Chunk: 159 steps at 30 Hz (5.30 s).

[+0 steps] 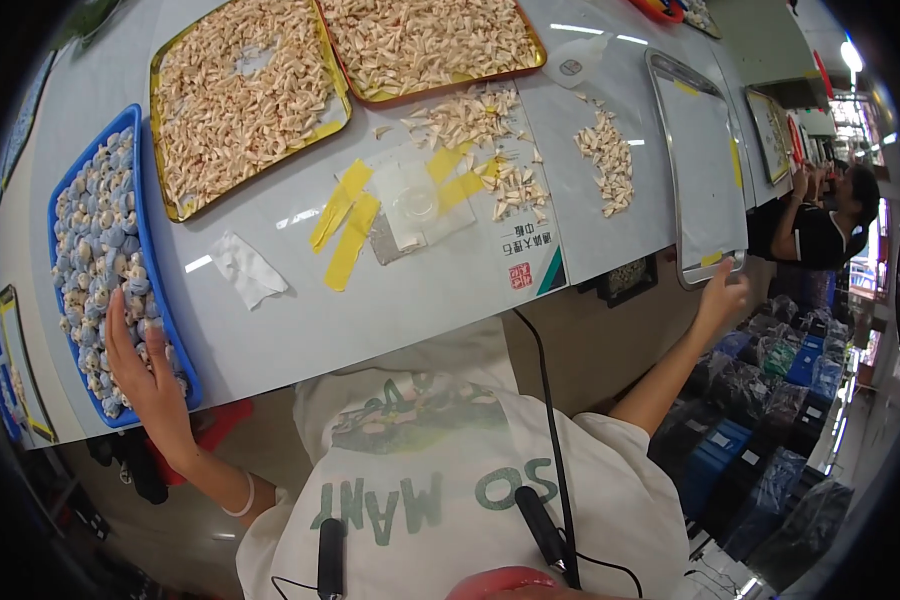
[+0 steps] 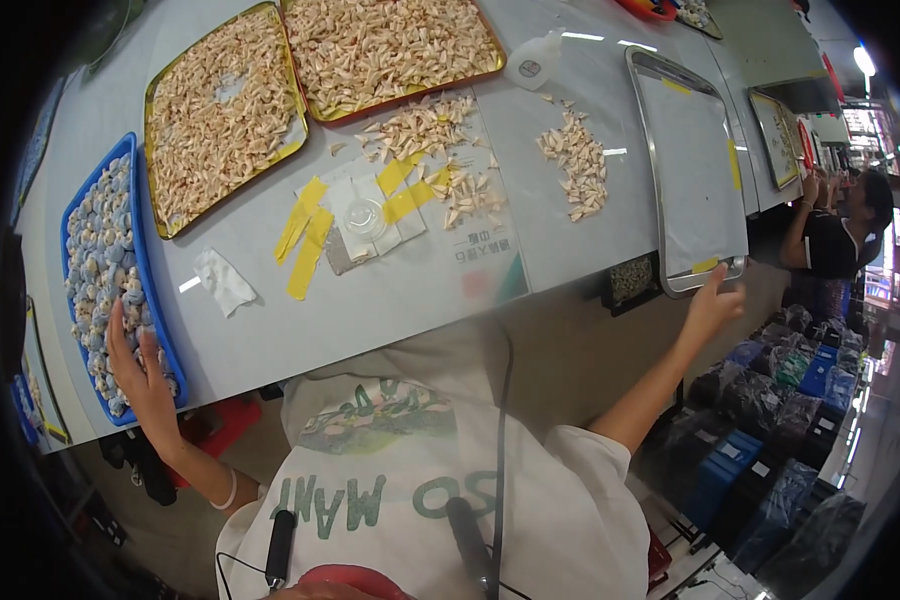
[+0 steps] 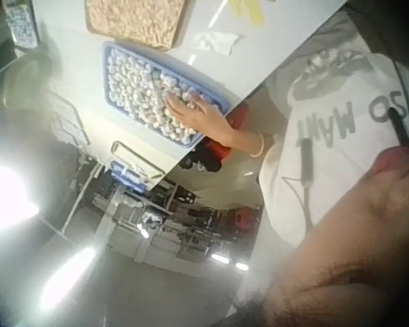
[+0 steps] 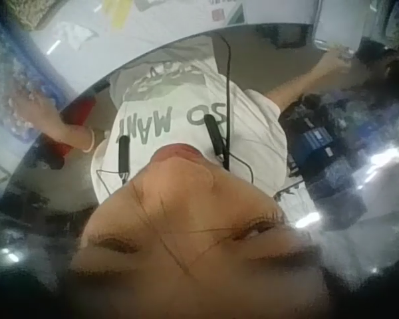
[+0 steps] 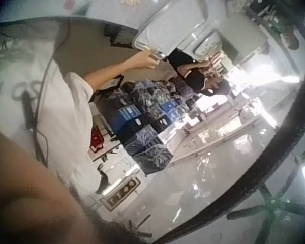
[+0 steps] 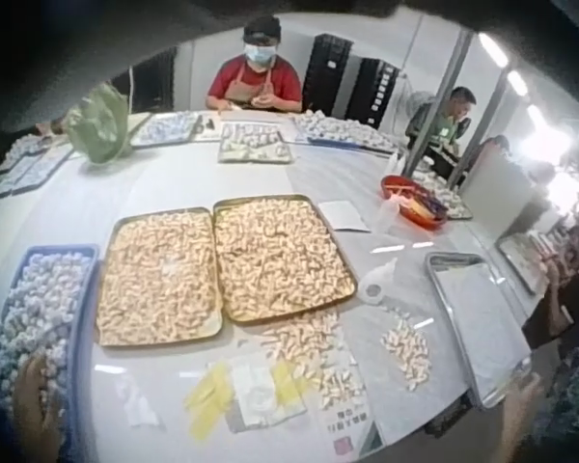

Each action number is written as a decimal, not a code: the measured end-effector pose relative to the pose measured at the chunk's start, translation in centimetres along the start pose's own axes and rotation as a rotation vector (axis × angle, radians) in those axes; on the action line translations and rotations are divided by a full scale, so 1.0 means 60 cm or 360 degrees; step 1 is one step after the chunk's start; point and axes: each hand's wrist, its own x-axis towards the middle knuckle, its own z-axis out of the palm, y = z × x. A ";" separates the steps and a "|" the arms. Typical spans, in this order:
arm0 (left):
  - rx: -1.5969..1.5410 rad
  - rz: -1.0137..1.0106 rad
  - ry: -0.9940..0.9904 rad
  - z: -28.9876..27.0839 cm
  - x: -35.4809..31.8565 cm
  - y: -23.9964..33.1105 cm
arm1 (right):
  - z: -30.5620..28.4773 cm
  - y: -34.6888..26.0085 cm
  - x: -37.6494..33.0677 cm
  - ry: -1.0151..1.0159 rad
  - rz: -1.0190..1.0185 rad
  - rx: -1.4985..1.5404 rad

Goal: The person assembles small toy figurines by gluing hair pieces and accessory pieces onto small white toy heads using a glue bottle.

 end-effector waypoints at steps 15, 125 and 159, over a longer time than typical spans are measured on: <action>0.0247 -0.0108 0.0316 0.012 0.019 -0.015 | 0.075 -0.355 -0.200 -0.1586 -0.1408 0.0510; -0.3471 -0.0226 -0.1284 0.174 -0.040 0.159 | 0.012 -0.382 -0.322 -0.1524 -0.1264 0.1254; -0.2777 -0.0102 -0.0598 0.174 -0.054 0.158 | -0.026 -0.387 -0.434 -0.2433 -0.0809 0.1501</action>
